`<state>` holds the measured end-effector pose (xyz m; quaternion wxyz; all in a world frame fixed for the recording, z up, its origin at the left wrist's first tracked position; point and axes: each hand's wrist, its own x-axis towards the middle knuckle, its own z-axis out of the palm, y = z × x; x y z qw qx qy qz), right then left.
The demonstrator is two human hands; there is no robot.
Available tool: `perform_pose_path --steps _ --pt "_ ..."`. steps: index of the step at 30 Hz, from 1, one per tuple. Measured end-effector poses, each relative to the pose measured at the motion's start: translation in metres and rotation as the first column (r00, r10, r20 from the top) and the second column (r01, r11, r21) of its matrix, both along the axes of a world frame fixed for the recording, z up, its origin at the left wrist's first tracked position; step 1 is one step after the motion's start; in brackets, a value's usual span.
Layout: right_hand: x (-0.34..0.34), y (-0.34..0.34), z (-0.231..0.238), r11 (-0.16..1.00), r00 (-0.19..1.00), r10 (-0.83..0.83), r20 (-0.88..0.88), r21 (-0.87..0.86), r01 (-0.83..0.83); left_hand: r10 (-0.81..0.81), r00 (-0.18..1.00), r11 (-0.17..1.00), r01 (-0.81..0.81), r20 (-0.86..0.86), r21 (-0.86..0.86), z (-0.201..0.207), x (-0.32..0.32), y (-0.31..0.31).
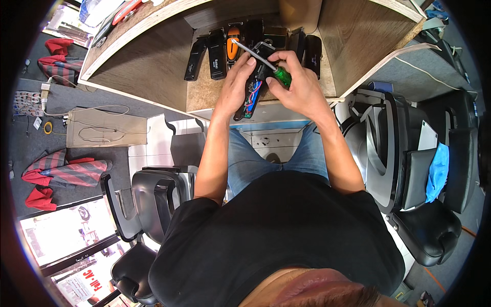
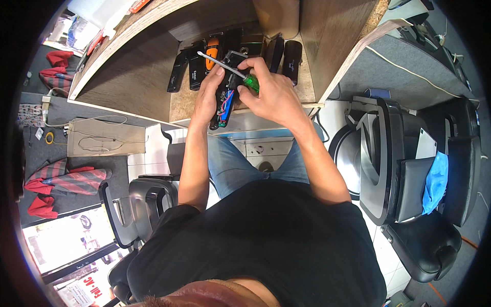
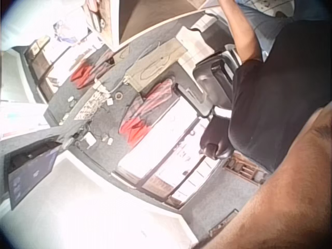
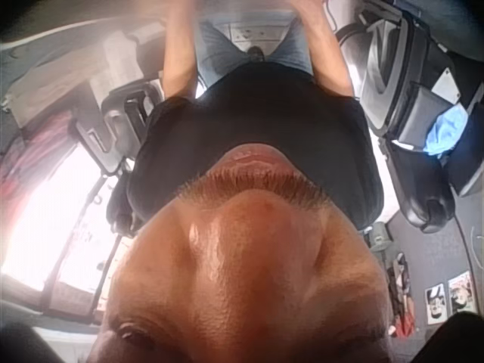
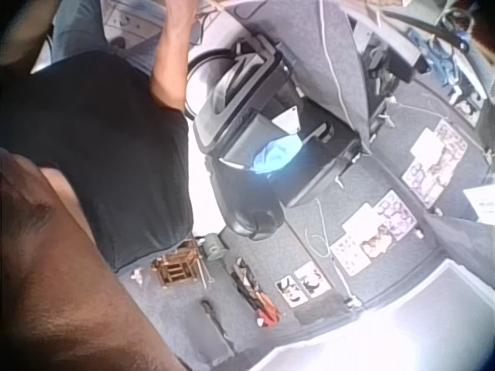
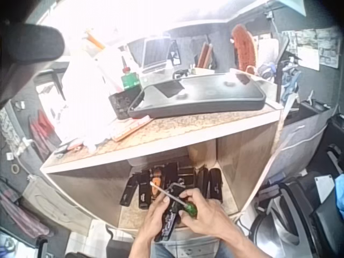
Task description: The person is repairing a hair clipper by using a screwdriver to remove screws from the casing and internal electronic components while working at a barber station.
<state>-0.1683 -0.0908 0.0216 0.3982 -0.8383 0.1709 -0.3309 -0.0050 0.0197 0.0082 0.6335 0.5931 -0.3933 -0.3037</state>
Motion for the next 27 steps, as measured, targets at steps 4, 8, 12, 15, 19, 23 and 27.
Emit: perform_pose_path --steps 4,8,12,15,19,23,27 --pt "0.001 0.000 0.000 1.000 1.000 0.003 0.007 0.027 -0.003 0.042 0.999 0.999 -0.043 0.022 0.008 -0.012 0.007 -0.001" --pt "0.000 0.000 -0.001 0.999 1.000 -0.009 0.029 0.039 0.008 -0.051 0.998 0.999 0.051 -0.041 0.012 0.008 -0.002 0.000" --pt "0.001 0.001 0.002 1.000 1.000 -0.009 0.025 0.025 0.008 -0.008 1.000 1.000 0.008 -0.001 -0.001 -0.004 0.004 0.000" --pt "0.000 0.001 0.002 1.000 1.000 -0.014 0.025 0.016 0.013 -0.003 1.000 1.000 0.003 -0.010 0.002 -0.001 0.002 0.000" --pt "0.000 0.002 0.002 1.000 1.000 -0.013 0.019 0.008 0.013 -0.041 0.998 0.999 0.041 -0.047 0.007 0.004 0.000 0.001" --pt "0.000 0.001 0.001 0.999 1.000 -0.005 -0.019 -0.042 0.004 0.011 0.999 1.000 -0.011 -0.034 0.011 0.004 -0.002 0.002" --pt "0.001 0.001 0.002 0.998 1.000 -0.008 -0.018 -0.062 0.007 0.017 0.999 1.000 -0.017 -0.045 0.011 0.001 0.000 0.001"
